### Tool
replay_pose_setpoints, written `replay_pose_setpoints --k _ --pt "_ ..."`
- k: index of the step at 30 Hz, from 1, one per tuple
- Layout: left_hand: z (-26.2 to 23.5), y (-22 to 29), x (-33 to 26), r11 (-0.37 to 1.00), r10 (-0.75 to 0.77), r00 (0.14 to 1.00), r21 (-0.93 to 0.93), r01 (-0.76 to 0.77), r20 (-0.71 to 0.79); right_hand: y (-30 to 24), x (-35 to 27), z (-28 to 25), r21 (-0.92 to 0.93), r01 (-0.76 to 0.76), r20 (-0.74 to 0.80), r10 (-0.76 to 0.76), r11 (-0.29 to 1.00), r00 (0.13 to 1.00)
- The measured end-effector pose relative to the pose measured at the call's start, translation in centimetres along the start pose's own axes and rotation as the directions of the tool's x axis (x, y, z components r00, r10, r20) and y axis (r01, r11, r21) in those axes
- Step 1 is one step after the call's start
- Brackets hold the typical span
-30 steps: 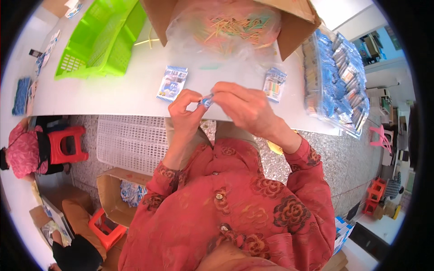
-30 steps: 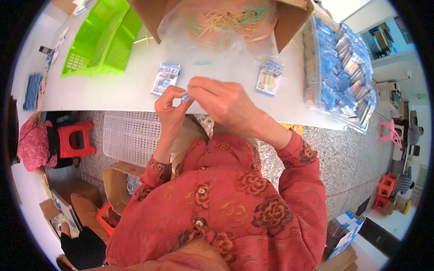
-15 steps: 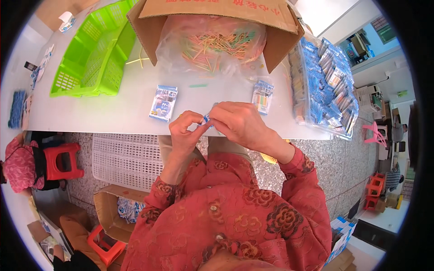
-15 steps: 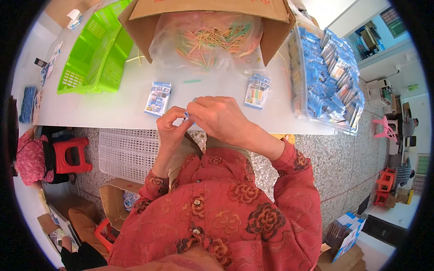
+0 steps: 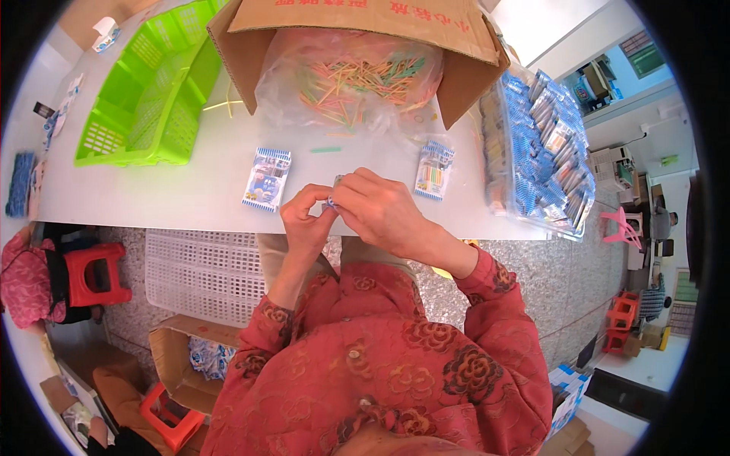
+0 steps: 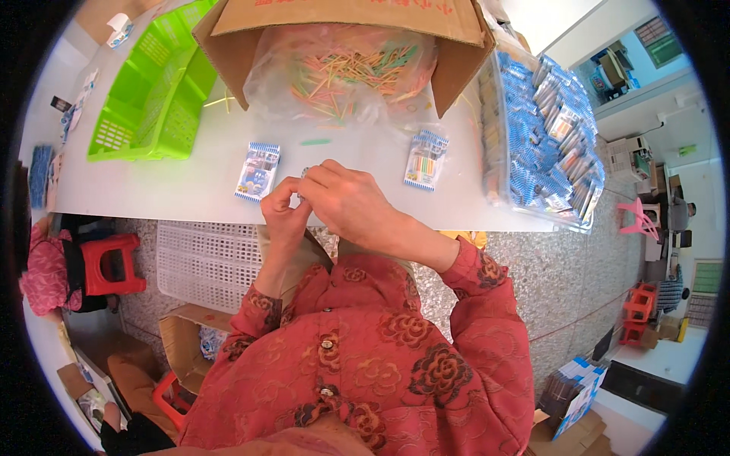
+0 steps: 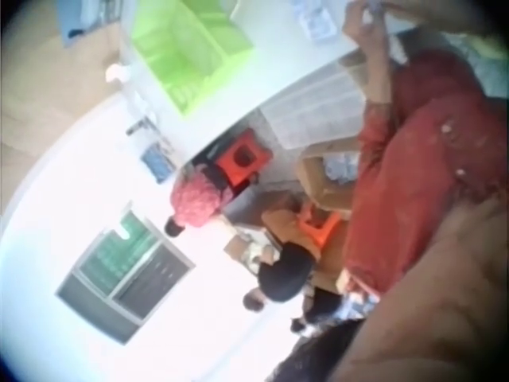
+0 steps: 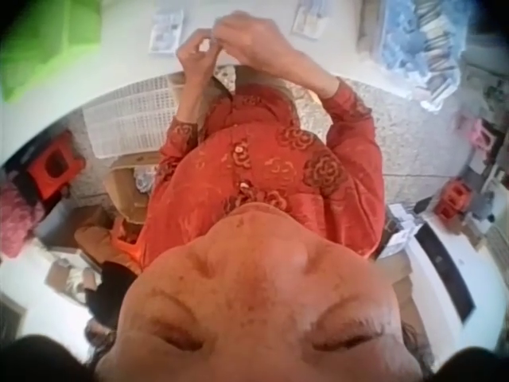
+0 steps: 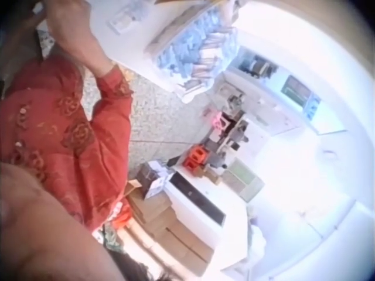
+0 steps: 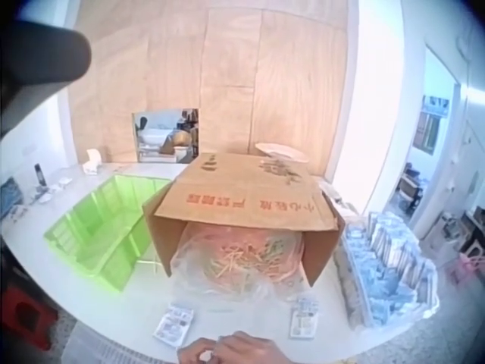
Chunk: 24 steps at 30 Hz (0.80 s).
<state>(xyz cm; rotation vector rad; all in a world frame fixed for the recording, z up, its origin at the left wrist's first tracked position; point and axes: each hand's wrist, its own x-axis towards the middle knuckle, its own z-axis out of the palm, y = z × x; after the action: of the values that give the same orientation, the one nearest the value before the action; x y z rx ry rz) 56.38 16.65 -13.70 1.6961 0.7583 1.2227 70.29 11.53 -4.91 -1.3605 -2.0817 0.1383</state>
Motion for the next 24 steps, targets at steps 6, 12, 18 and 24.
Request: replay_pose_setpoints --k 6,12,18,24 --pt "-0.6 -1.5 0.3 0.969 -0.174 0.983 -0.169 0.182 0.059 6.6 2.7 -2.3 0.391 -0.416 -0.089 0.484 0.821 0.870" --pt "-0.3 -3.8 -0.7 0.945 -0.246 0.965 -0.200 0.260 0.089 20.1 6.2 -1.5 -0.206 -0.425 -0.055 0.424 0.881 0.904" --pt "-0.5 -4.7 -1.2 0.939 -0.252 0.952 -0.195 0.283 0.173 28.3 9.6 -1.3 -0.761 -0.268 0.019 0.433 0.590 0.901" --pt "-1.0 -5.0 -1.2 0.936 -0.279 0.957 -0.199 0.290 0.083 27.7 11.2 -2.1 -0.730 -0.270 -0.103 0.289 0.628 0.952"
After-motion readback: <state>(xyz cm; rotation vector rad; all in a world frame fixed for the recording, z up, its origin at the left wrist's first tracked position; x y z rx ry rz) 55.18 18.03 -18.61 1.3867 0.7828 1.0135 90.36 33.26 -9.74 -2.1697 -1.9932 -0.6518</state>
